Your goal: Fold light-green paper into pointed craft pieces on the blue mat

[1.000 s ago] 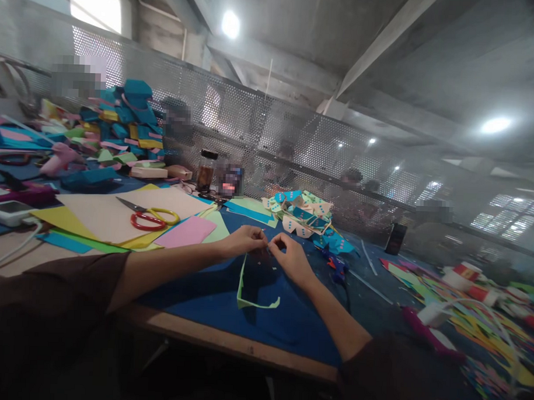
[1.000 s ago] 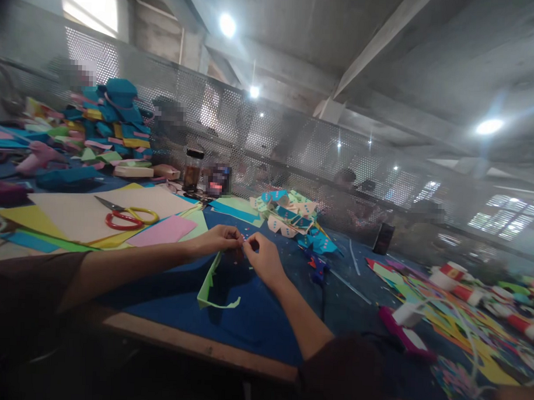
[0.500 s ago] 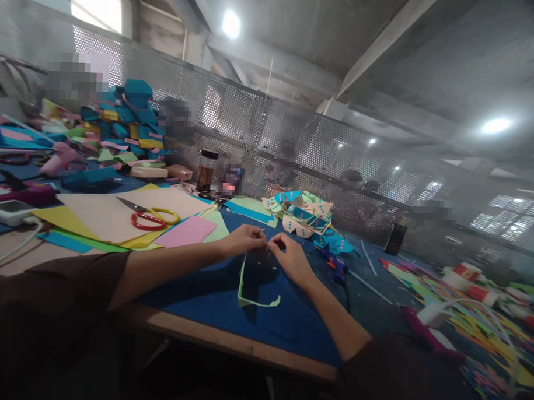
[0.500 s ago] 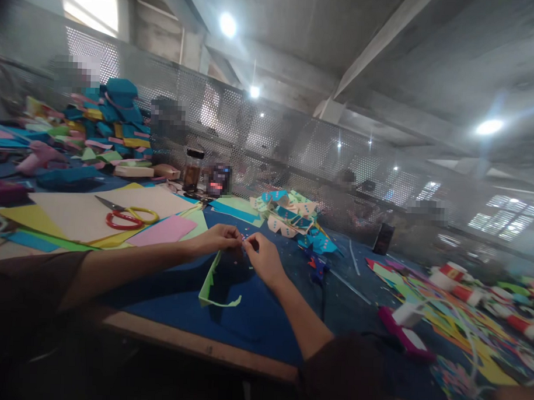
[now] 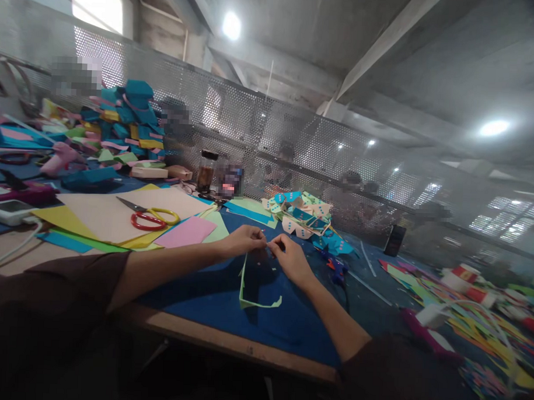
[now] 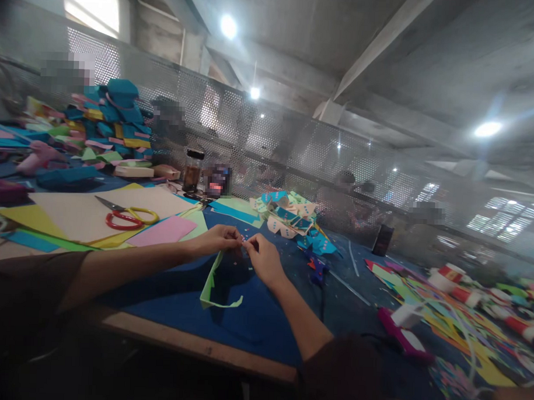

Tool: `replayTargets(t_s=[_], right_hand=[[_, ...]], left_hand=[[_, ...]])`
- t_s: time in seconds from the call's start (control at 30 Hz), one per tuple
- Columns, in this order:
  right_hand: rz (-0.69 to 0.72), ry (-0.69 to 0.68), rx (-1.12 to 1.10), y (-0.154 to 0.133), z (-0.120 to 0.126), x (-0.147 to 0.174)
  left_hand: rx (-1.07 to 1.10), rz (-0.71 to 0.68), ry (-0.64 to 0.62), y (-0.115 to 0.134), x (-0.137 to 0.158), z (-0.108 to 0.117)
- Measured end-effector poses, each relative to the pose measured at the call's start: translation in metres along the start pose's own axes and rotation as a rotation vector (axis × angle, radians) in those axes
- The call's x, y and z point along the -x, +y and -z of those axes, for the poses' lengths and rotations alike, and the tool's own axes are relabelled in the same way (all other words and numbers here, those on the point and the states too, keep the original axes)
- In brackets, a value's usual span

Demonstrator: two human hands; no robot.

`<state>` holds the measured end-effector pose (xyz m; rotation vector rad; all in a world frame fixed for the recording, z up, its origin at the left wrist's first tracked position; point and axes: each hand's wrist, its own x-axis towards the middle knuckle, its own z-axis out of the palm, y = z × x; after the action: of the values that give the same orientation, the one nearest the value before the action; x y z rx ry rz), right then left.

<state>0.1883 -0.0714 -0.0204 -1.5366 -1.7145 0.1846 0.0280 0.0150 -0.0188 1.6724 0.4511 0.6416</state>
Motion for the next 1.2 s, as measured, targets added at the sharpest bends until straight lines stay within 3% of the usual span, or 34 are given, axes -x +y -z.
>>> replayTargets(t_s=[0.83, 1.2], right_hand=[[-0.035, 0.019, 0.059, 0.0006, 0.0005, 0.0004], [-0.028, 0.006, -0.016, 0.0017, -0.0003, -0.0001]], left_hand=[[-0.05, -0.01, 0.032, 0.0002, -0.0005, 0.0017], [-0.052, -0.015, 0.035, 0.0023, -0.0002, 0.0018]])
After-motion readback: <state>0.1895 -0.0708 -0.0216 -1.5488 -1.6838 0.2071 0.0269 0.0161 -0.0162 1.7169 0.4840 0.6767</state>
